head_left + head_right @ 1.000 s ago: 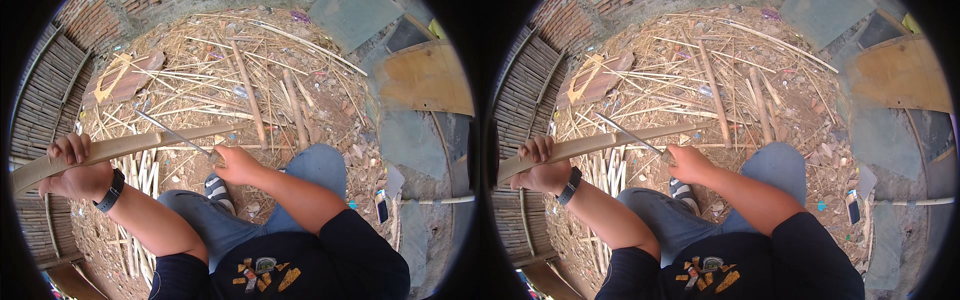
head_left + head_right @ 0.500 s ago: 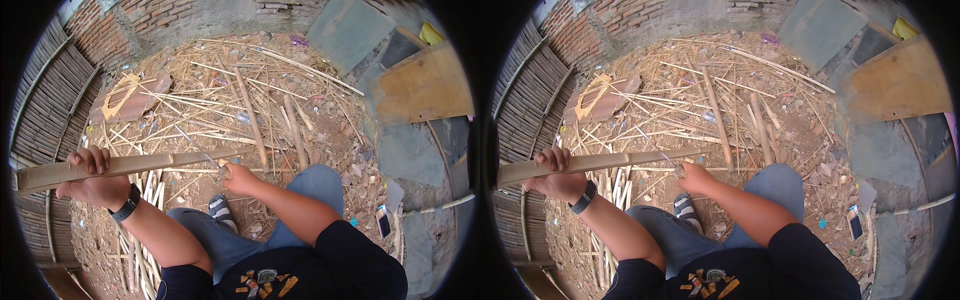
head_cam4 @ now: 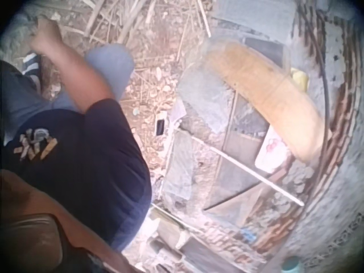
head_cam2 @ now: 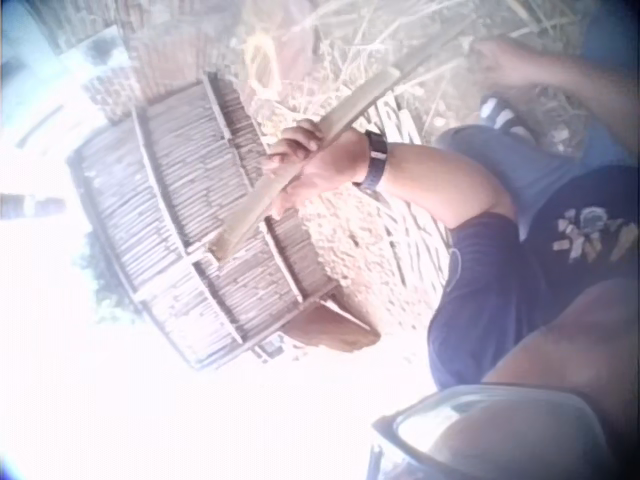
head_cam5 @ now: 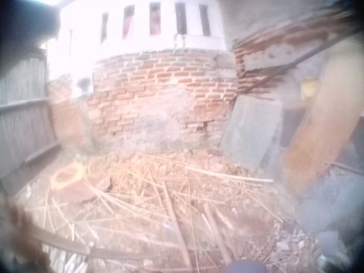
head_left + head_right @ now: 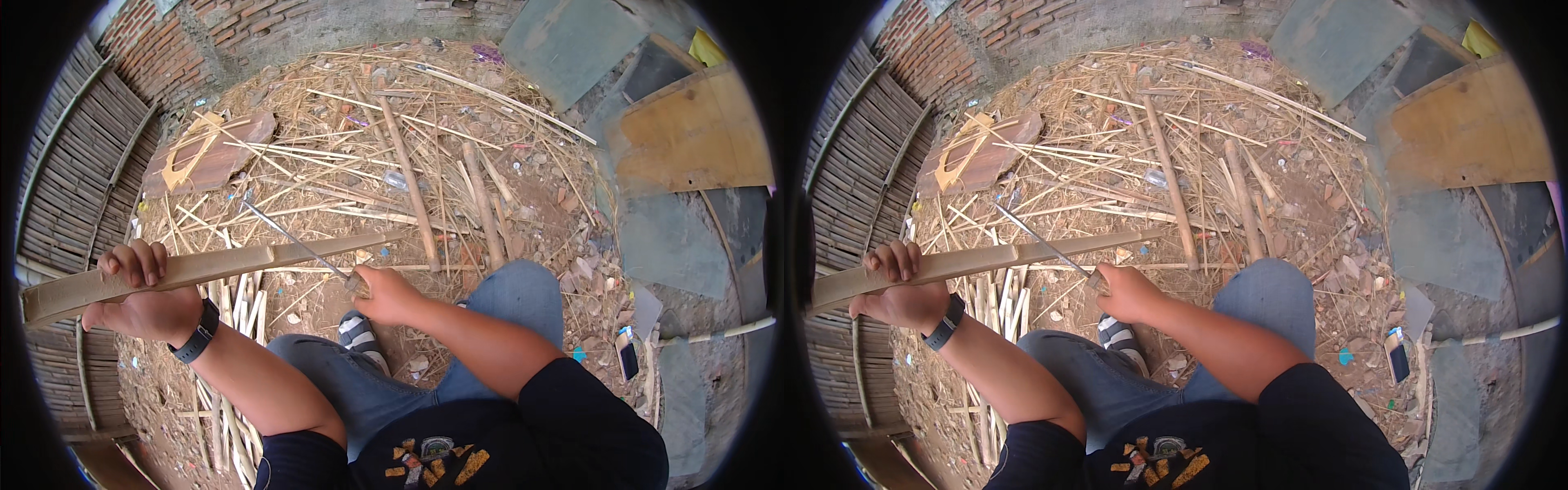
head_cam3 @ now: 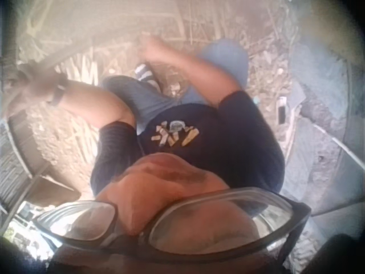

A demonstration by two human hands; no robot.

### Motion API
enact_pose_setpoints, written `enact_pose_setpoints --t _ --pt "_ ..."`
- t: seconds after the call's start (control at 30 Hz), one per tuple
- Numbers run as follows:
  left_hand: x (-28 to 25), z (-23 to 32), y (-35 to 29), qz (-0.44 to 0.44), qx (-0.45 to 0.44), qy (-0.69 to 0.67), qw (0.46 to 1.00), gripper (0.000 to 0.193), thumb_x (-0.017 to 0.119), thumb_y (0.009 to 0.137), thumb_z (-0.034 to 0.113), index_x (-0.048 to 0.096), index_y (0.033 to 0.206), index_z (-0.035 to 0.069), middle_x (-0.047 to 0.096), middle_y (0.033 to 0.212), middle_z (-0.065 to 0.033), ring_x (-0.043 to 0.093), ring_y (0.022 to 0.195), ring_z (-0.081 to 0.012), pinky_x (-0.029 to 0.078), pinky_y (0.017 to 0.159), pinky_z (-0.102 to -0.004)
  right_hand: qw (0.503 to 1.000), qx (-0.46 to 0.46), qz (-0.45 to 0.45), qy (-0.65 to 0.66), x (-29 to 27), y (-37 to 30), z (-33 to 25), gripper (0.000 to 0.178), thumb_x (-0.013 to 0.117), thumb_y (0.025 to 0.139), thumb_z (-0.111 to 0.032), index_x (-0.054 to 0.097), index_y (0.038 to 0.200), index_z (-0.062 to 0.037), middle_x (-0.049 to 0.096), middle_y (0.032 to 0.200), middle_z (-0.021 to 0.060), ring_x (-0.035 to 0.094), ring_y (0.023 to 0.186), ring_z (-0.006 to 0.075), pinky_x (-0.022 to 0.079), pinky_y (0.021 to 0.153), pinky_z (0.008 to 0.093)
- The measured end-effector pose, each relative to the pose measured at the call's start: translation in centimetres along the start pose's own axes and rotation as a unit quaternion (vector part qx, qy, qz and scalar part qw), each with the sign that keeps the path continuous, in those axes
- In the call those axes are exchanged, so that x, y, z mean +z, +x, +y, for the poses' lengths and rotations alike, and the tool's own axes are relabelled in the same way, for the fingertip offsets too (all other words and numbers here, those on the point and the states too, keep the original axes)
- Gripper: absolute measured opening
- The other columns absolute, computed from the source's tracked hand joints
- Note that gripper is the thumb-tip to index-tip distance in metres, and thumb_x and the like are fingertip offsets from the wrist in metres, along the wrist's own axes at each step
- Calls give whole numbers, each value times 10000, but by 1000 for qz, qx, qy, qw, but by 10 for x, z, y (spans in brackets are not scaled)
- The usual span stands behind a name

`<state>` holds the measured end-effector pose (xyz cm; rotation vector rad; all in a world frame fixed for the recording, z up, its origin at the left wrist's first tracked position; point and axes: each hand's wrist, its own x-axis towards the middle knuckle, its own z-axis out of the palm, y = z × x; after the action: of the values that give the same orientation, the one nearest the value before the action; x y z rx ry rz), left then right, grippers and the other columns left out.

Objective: The person sits on the ground and uses a knife to split a long bamboo pole into thin strips. They hold the pole with their left hand and use the knife in their right hand to drive a wedge into the bamboo, separating it lengthwise.

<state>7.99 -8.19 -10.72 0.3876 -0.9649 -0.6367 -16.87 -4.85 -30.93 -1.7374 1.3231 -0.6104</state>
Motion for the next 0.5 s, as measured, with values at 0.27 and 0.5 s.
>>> enact_pose_setpoints --t 0.27,0.5 --pt "-4 0 2 -20 -12 -31 999 751 401 752 857 487 819 114 393 588 32 355 467 -73 288 464 -200 999 48 -14 -2 -7 4 -5 482 646 755 -188 544 1169 37 646 897 264 641 880 408 505 772 454" --pt "1 0 2 -6 -10 -34 999 745 409 761 848 486 817 110 395 590 30 349 471 -76 289 467 -208 998 63 -5 -1 -6 16 12 481 640 751 -186 546 1172 28 642 919 275 634 897 413 499 790 455"
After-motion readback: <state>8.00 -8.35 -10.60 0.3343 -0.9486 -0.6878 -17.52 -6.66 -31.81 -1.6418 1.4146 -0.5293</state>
